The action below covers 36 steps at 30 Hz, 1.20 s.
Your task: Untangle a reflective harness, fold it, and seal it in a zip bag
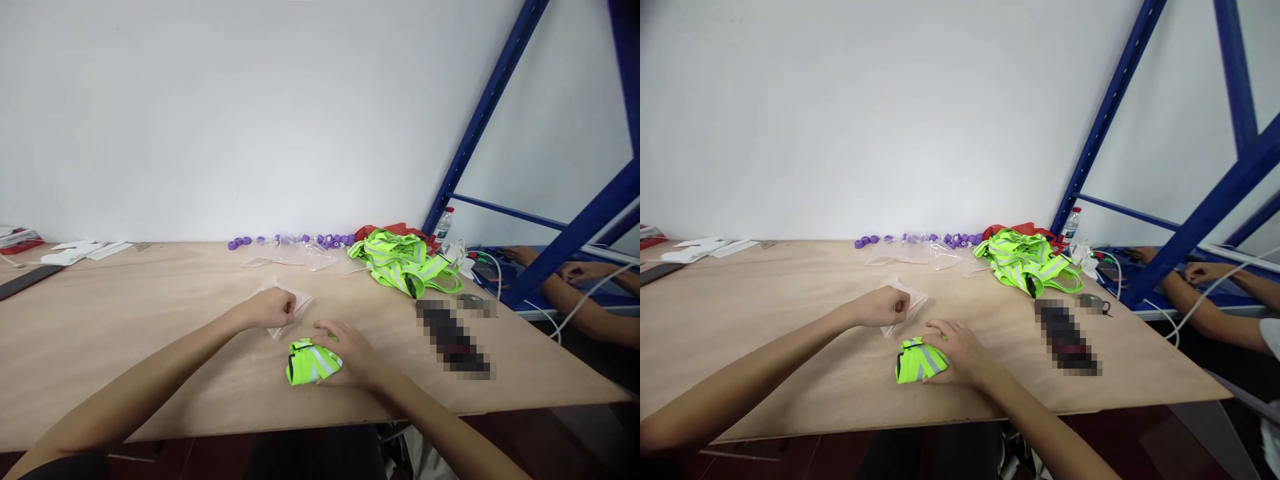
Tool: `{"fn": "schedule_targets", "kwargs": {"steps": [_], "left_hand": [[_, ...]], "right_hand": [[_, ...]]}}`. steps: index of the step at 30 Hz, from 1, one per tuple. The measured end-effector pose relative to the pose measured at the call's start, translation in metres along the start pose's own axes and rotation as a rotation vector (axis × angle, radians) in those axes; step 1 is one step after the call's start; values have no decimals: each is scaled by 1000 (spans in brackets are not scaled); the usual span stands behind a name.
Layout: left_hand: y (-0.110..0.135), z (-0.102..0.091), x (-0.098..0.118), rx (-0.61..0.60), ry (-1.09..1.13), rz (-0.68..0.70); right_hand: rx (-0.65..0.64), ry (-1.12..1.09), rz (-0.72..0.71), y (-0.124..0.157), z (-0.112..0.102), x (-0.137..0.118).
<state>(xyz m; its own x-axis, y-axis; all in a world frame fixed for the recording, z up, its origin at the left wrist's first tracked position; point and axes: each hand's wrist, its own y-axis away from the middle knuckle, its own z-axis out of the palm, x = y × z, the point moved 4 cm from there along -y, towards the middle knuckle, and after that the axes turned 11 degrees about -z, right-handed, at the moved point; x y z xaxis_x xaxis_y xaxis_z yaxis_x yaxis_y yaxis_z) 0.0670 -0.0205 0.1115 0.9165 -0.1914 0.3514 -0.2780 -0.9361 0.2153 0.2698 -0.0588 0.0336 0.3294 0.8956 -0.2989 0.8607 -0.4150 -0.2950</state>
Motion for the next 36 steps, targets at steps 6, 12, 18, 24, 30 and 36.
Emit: {"fn": "schedule_targets", "kwargs": {"steps": [6, 12, 18, 24, 30, 36], "left_hand": [[-11, 20, 37, -195, 216, 115], [-5, -2, 51, -220, 399, 184], [5, -37, 40, 5, 487, 157], [20, -29, 39, -90, 482, 226], [45, -39, 39, -137, 422, 454], [41, -27, 54, -432, 419, 559]], "right_hand": [[44, -46, -9, 13, -14, -13], [35, -71, -65, 8, -26, -24], [12, -84, -56, 10, -26, -30], [19, -58, -95, 10, -41, -45], [65, -16, -181, 16, -58, -66], [135, -11, -333, 21, -81, -95]]}}
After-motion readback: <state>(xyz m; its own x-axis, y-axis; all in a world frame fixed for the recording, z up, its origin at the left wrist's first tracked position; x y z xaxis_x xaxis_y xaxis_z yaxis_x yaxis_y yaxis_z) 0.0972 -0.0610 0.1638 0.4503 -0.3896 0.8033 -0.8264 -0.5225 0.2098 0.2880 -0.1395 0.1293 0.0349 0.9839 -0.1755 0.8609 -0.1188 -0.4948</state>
